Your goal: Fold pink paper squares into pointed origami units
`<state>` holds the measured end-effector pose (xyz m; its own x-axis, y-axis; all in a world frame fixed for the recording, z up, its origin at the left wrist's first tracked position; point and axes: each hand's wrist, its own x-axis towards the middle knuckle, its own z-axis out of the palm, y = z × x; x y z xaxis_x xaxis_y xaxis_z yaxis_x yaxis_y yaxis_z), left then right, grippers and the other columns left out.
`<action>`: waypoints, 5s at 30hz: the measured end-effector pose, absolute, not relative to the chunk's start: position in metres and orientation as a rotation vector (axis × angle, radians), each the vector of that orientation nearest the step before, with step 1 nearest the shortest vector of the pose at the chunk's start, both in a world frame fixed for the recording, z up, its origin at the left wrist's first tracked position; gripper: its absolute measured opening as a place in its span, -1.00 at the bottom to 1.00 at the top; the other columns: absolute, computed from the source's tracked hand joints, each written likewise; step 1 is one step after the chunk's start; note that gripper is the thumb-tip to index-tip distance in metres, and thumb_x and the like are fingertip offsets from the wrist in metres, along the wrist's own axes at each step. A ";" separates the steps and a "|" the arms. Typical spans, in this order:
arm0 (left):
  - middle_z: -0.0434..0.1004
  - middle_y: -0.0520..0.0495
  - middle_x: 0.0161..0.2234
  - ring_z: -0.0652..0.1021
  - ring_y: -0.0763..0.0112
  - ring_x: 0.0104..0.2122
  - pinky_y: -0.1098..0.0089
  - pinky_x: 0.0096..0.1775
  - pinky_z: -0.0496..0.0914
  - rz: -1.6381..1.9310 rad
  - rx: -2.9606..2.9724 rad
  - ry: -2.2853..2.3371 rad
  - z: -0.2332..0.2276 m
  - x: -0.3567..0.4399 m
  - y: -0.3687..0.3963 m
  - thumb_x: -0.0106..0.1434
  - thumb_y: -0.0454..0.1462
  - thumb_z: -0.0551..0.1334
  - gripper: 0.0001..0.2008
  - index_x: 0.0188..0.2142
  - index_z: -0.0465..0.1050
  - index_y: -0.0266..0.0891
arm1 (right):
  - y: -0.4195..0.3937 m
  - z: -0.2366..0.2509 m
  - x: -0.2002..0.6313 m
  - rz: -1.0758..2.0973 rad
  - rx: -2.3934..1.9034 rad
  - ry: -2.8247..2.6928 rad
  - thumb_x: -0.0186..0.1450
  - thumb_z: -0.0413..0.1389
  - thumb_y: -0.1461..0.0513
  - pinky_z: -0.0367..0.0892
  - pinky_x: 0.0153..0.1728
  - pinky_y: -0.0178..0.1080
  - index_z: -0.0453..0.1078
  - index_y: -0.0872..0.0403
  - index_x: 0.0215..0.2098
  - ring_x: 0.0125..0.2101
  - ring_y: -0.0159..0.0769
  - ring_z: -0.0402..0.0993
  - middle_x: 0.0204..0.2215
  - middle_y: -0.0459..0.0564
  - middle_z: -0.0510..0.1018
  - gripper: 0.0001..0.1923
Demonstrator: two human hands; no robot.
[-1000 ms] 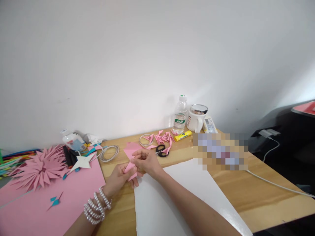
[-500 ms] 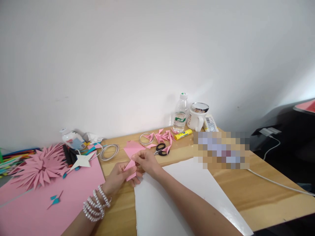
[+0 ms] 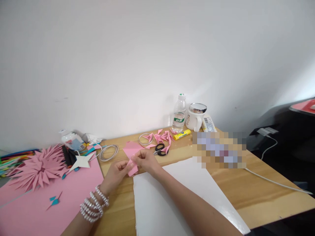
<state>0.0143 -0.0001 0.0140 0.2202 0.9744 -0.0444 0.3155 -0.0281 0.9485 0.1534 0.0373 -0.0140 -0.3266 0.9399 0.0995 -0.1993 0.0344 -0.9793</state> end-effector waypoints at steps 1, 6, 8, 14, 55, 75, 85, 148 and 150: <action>0.27 0.07 -0.69 0.29 0.52 -0.64 0.50 -0.57 0.16 0.891 1.572 1.300 0.015 0.014 0.000 0.09 -0.10 0.16 -0.65 -0.67 0.32 -0.30 | 0.038 -0.014 0.154 1.486 -0.820 -1.321 -0.05 0.21 0.05 0.14 -0.65 -0.40 0.26 0.13 -0.62 -0.66 -0.49 0.23 -0.70 -0.15 0.36 -0.66; 0.06 0.12 -0.72 0.14 0.56 -0.65 0.49 -0.59 0.03 0.862 1.601 1.309 0.016 0.011 0.001 0.09 -0.11 0.16 -0.60 -0.75 0.21 -0.28 | 0.038 -0.014 0.153 1.487 -0.845 -1.269 -0.10 0.25 0.09 0.11 -0.65 -0.40 0.29 0.15 -0.63 -0.68 -0.52 0.19 -0.69 -0.16 0.37 -0.68; 0.14 0.11 -0.70 0.17 0.56 -0.64 0.49 -0.58 0.05 0.845 1.552 1.301 0.015 0.011 0.000 0.06 -0.13 0.19 -0.66 -0.71 0.29 -0.30 | 0.037 -0.015 0.153 1.474 -0.874 -1.277 -0.12 0.26 0.10 0.15 -0.63 -0.39 0.31 0.16 -0.62 -0.66 -0.49 0.23 -0.67 -0.12 0.41 -0.69; 0.28 0.07 -0.68 0.25 0.55 -0.64 0.52 -0.58 0.14 1.018 1.351 1.341 0.009 0.010 0.001 -0.06 -0.12 0.29 -0.69 -0.67 0.35 -0.32 | 0.036 -0.019 0.150 1.389 -0.854 -1.383 0.02 0.16 0.09 0.16 -0.59 -0.38 0.33 0.15 -0.58 -0.63 -0.48 0.23 -0.64 -0.12 0.39 -0.74; 0.49 0.00 -0.68 0.46 0.49 -0.69 0.50 -0.59 0.35 1.147 1.057 1.280 0.009 0.007 0.003 -0.08 -0.19 0.34 -0.76 -0.56 0.37 -0.33 | 0.035 -0.023 0.150 1.543 -0.818 -1.306 0.00 0.20 0.12 0.21 -0.45 -0.33 0.41 0.16 -0.35 -0.52 -0.43 0.30 -0.54 -0.11 0.43 -0.69; 0.50 -0.04 -0.66 0.48 0.46 -0.66 0.51 -0.58 0.40 1.023 1.119 1.349 0.013 0.002 0.007 -0.12 -0.19 0.36 -0.75 -0.55 0.46 -0.38 | 0.035 -0.025 0.152 1.415 -0.810 -1.536 -0.03 0.21 0.20 0.11 -0.59 -0.40 0.23 0.08 -0.23 -0.63 -0.49 0.19 -0.61 -0.21 0.29 -0.59; 0.49 -0.02 -0.66 0.52 0.38 -0.66 0.45 -0.57 0.42 1.042 1.114 1.277 0.011 0.002 0.008 -0.13 -0.17 0.35 -0.74 -0.57 0.42 -0.36 | 0.038 -0.028 0.151 1.360 -0.807 -1.552 0.03 0.14 0.25 0.05 -0.61 -0.41 0.35 0.10 -0.34 -0.63 -0.52 0.10 -0.62 -0.20 0.22 -0.81; 0.57 -0.16 -0.34 0.55 0.20 -0.30 0.29 -0.29 0.45 1.035 1.035 1.106 0.019 -0.008 0.011 -0.03 -0.24 0.30 -0.76 -0.35 0.47 -0.34 | 0.040 -0.021 0.156 1.289 -0.929 -1.453 -0.01 0.16 0.22 0.17 -0.57 -0.37 0.50 0.15 -0.38 -0.60 -0.48 0.25 -0.57 -0.09 0.46 -0.78; 0.58 -0.14 -0.45 0.57 0.22 -0.43 0.30 -0.39 0.47 0.928 1.079 1.188 0.017 -0.005 0.009 -0.08 -0.20 0.34 -0.74 -0.42 0.46 -0.35 | 0.039 -0.022 0.154 1.257 -0.909 -1.507 0.01 0.15 0.22 0.21 -0.53 -0.35 0.49 0.15 -0.39 -0.56 -0.44 0.30 -0.53 -0.06 0.49 -0.79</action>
<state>-0.0050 0.0092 0.0167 0.1544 0.9578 -0.2427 -0.0038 0.2462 0.9692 0.1540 0.0389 -0.0218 -0.2824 0.9387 0.1977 -0.0259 0.1985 -0.9798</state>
